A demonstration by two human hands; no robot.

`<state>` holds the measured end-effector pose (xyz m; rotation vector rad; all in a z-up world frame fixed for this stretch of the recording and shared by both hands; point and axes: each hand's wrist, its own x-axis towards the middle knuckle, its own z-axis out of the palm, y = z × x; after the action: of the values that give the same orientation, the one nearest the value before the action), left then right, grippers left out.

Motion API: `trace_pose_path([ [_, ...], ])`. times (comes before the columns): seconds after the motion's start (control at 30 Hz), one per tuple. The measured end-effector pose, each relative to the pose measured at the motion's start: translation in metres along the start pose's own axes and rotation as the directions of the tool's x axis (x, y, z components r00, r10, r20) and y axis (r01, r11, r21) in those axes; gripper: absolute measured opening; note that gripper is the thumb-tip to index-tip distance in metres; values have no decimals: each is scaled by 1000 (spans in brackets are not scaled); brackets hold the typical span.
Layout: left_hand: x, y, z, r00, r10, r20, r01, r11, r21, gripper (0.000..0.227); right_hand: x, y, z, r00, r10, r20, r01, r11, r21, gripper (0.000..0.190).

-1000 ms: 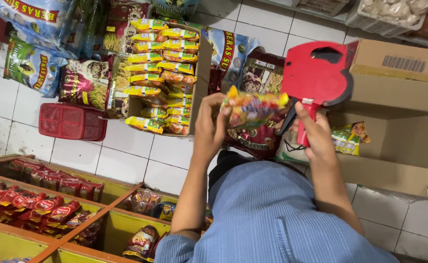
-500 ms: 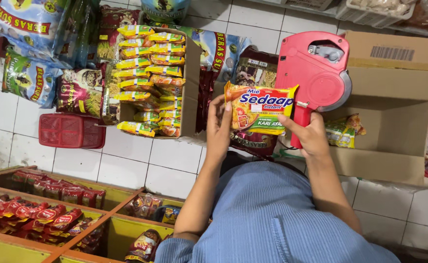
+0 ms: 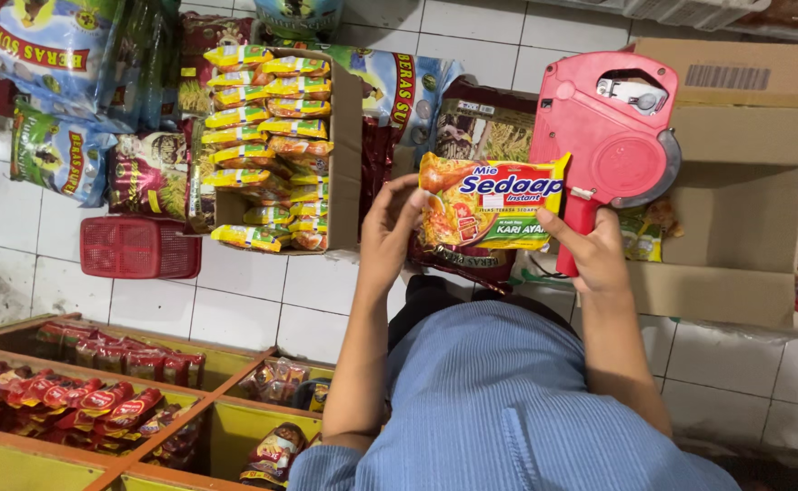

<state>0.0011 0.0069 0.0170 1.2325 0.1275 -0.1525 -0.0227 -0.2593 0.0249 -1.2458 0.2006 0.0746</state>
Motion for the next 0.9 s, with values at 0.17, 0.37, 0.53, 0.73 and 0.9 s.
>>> trace_pose_path([
  [0.17, -5, -12, 12, 961, -181, 207, 199, 977, -70, 44, -6, 7, -10, 999, -30, -36, 26, 995, -95, 37],
  [0.37, -4, -23, 15, 988, -151, -10, 151, 987, -50, 42, -10, 7, -33, 979, -135, -153, 89, 957, -278, 18],
  [0.53, -1, -24, 32, 991, -76, -107, 67, 994, -84, 45, -39, -4, -44, 971, -90, -221, -27, 881, -473, 17],
  [0.73, 1, -40, 79, 995, -85, -55, 81, 995, -63, 46, -72, -18, -37, 964, -263, -28, 186, 750, -635, 17],
  [0.9, -5, -60, 125, 997, -78, 30, 78, 997, 11, 45, -82, -31, -54, 929, -367, 54, 303, 665, -682, 19],
])
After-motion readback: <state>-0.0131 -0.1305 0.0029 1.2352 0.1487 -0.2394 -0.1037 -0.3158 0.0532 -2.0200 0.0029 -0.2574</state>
